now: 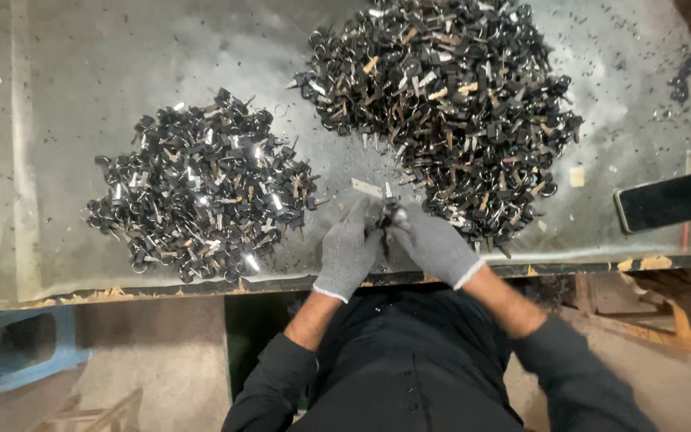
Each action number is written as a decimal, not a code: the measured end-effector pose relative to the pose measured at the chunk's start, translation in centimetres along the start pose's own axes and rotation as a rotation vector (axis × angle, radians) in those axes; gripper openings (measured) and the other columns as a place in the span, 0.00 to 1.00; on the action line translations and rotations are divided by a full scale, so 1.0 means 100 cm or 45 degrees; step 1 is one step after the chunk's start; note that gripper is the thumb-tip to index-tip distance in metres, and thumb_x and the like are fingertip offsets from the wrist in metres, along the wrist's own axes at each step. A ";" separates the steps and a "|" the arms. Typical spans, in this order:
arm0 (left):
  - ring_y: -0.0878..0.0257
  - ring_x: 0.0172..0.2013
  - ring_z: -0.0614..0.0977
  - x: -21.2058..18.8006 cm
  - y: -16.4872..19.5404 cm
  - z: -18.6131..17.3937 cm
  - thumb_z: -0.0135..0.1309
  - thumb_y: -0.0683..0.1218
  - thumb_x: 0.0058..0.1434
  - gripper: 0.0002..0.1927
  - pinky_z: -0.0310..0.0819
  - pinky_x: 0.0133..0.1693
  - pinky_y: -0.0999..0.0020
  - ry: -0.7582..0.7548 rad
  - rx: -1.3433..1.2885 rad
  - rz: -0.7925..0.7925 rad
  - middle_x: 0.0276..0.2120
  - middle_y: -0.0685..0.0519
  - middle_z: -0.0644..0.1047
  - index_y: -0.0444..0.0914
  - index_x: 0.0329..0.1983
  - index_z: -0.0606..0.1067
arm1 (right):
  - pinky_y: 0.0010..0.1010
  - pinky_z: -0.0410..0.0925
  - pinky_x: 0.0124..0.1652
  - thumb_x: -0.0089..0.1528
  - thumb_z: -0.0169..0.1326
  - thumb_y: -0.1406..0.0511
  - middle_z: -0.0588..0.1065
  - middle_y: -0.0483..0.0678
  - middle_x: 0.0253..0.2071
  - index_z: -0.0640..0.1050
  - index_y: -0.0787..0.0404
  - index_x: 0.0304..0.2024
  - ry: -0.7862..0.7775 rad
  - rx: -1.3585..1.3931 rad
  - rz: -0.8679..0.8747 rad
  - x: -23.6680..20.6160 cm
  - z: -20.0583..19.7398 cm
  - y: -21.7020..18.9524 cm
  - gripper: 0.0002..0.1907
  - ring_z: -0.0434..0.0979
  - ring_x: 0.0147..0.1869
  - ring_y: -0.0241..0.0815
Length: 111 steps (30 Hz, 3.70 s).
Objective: The person sits at a workbench with two large piles of small black metal lock parts. They pick individual parts from the center of the table, handle and turn them in their gloved hands, and place them one at a time onto the left pile, repeating this sorting motion throughout the episode.
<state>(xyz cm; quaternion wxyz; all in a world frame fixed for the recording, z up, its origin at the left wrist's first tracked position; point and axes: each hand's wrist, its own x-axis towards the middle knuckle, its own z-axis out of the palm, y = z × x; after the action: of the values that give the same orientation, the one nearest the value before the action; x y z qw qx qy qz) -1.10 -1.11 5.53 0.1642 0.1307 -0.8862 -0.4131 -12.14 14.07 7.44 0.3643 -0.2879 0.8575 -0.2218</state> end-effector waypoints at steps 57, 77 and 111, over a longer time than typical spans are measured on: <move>0.49 0.39 0.84 -0.001 -0.009 0.001 0.55 0.44 0.57 0.12 0.77 0.41 0.56 -0.063 0.193 0.030 0.38 0.49 0.82 0.42 0.44 0.80 | 0.46 0.75 0.32 0.67 0.47 0.58 0.79 0.57 0.36 0.64 0.62 0.68 0.146 -0.177 -0.109 -0.015 0.012 -0.012 0.29 0.83 0.32 0.57; 0.47 0.38 0.83 0.007 -0.007 0.008 0.55 0.43 0.60 0.09 0.77 0.39 0.52 -0.190 0.416 0.091 0.36 0.47 0.80 0.42 0.43 0.80 | 0.40 0.76 0.31 0.64 0.50 0.68 0.78 0.59 0.33 0.73 0.66 0.42 0.429 -0.701 -0.081 -0.013 0.032 -0.015 0.07 0.84 0.34 0.54; 0.44 0.41 0.81 0.005 -0.020 0.012 0.55 0.42 0.62 0.07 0.74 0.45 0.49 -0.252 0.407 0.120 0.38 0.44 0.79 0.37 0.43 0.76 | 0.47 0.76 0.40 0.74 0.45 0.62 0.79 0.60 0.42 0.70 0.66 0.57 0.352 -0.736 -0.089 -0.008 0.012 -0.022 0.15 0.83 0.42 0.60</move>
<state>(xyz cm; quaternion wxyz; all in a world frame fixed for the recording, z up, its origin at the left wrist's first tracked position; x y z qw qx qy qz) -1.86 -1.68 3.35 0.0726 0.0721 -0.9575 -0.2697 -10.02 12.79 8.36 0.1396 -0.3756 0.9160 -0.0185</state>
